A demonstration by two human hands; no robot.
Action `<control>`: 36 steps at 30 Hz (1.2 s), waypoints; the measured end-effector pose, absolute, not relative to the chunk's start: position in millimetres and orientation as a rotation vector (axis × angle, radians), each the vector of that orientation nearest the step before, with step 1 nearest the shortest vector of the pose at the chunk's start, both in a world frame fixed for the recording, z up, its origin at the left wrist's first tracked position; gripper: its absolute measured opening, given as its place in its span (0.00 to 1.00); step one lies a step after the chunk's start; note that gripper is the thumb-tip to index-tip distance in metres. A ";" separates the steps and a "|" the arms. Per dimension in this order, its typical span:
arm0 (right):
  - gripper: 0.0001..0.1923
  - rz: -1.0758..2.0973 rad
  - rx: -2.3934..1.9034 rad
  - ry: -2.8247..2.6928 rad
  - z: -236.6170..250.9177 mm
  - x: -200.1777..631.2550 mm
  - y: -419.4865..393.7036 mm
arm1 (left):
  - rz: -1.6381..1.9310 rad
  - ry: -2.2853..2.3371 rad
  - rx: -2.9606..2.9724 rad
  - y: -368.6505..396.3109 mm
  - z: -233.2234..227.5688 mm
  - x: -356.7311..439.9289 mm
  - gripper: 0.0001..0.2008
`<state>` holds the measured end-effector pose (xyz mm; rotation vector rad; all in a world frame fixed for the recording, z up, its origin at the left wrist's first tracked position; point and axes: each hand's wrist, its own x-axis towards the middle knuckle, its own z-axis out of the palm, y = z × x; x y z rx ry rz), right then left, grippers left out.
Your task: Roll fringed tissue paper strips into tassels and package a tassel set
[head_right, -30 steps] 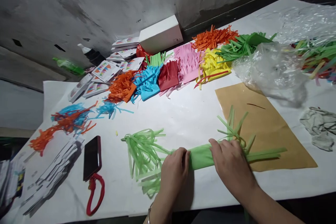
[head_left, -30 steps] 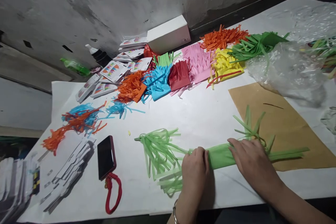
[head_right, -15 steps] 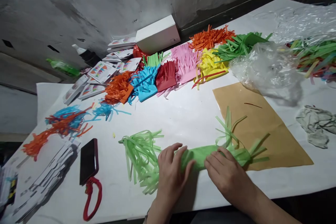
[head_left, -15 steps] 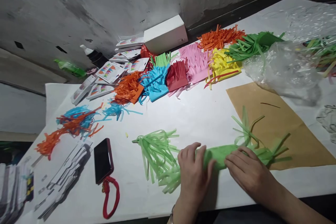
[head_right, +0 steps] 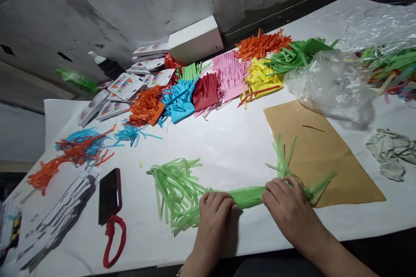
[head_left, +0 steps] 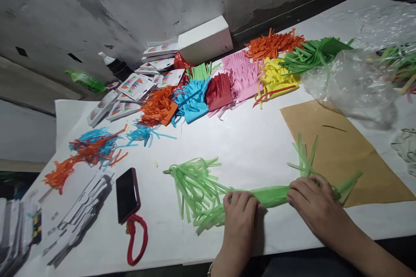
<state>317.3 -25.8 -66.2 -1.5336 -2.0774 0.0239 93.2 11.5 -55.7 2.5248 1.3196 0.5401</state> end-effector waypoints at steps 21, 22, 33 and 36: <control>0.17 0.112 -1.314 -2.082 -65.0 313.6 -31.7 | 0.659 1.122 2.642 14.6 -55.3 89.5 0.10; 0.17 0.121 -1.295 -2.085 -67.9 316.1 -34.4 | 0.636 1.113 2.651 12.9 -55.4 87.7 0.11; 0.14 0.005 -1.423 -2.105 -69.6 305.7 -45.8 | 0.525 1.060 2.702 13.4 -51.0 91.9 0.10; 0.18 -0.018 -1.399 -2.153 -71.1 300.8 -44.2 | 0.563 0.992 2.720 11.7 -47.4 91.0 0.12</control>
